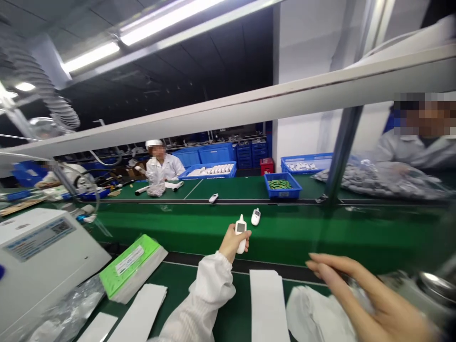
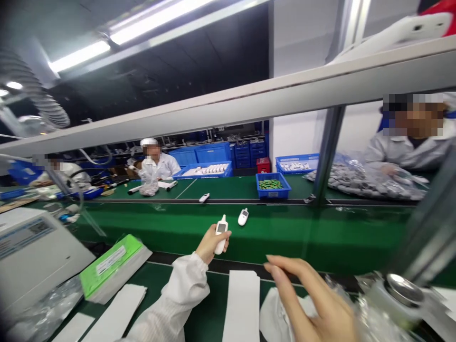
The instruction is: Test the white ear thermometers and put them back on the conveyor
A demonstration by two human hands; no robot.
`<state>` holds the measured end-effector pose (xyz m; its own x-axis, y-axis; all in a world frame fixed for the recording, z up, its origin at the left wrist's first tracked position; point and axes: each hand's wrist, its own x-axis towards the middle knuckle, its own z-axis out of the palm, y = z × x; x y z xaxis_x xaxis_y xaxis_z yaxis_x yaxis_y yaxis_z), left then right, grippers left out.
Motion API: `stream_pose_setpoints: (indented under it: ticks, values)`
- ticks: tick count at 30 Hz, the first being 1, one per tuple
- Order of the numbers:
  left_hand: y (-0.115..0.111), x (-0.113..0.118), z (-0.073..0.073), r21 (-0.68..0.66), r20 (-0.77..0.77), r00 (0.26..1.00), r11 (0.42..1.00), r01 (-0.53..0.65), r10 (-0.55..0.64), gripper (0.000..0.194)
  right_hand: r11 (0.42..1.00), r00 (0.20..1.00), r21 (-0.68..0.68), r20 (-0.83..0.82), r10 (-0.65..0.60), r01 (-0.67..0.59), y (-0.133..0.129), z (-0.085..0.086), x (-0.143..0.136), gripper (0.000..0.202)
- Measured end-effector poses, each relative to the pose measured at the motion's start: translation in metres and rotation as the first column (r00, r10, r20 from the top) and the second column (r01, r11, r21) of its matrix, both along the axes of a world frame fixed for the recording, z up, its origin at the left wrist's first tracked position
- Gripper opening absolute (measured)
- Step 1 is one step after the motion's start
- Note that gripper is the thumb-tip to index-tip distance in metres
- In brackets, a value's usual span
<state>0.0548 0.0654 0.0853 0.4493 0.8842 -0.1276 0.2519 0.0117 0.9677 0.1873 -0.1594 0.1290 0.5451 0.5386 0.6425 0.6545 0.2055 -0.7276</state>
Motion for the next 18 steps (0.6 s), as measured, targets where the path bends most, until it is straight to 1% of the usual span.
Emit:
stream_pose_setpoints:
  ticks: [1,3,6,8,9,11,14,18]
  values:
    - [-0.017,0.002,0.008,-0.008,0.082,0.996,0.999,0.048,-0.047,0.028,0.999,1.000,-0.030,0.011,0.025,-0.025,0.002,0.005,-0.004,0.018]
    - [-0.050,0.004,0.024,-0.012,0.214,0.967,0.989,0.145,-0.139,0.044,0.994,0.997,-0.077,-0.007,0.075,-0.075,0.009,0.008,-0.009,0.015]
    - [-0.089,0.004,0.042,-0.006,0.396,0.882,0.960,0.279,-0.254,0.059,0.990,0.989,-0.088,-0.110,0.098,-0.107,0.021,0.003,-0.014,0.014]
    - [-0.107,0.003,0.050,-0.016,0.476,0.832,0.943,0.333,-0.286,0.065,0.990,0.980,-0.066,-0.160,0.114,-0.126,0.027,-0.002,-0.017,0.013]
    - [-0.114,0.003,0.052,-0.031,0.489,0.823,0.937,0.347,-0.289,0.067,0.990,0.977,-0.050,-0.174,0.120,-0.130,0.029,-0.004,-0.019,0.012]
    - [-0.123,0.002,0.055,-0.057,0.474,0.830,0.930,0.362,-0.294,0.071,0.992,0.974,-0.014,-0.188,0.123,-0.128,0.031,-0.005,-0.022,0.010]
    - [-0.131,0.000,0.055,-0.067,0.440,0.841,0.923,0.379,-0.314,0.075,0.992,0.971,0.050,-0.206,0.123,-0.115,0.031,-0.002,-0.027,0.008]
    - [-0.137,-0.002,0.055,-0.053,0.402,0.870,0.942,0.332,-0.285,0.077,0.987,0.963,0.137,-0.243,0.120,-0.089,0.028,0.004,-0.032,0.009]
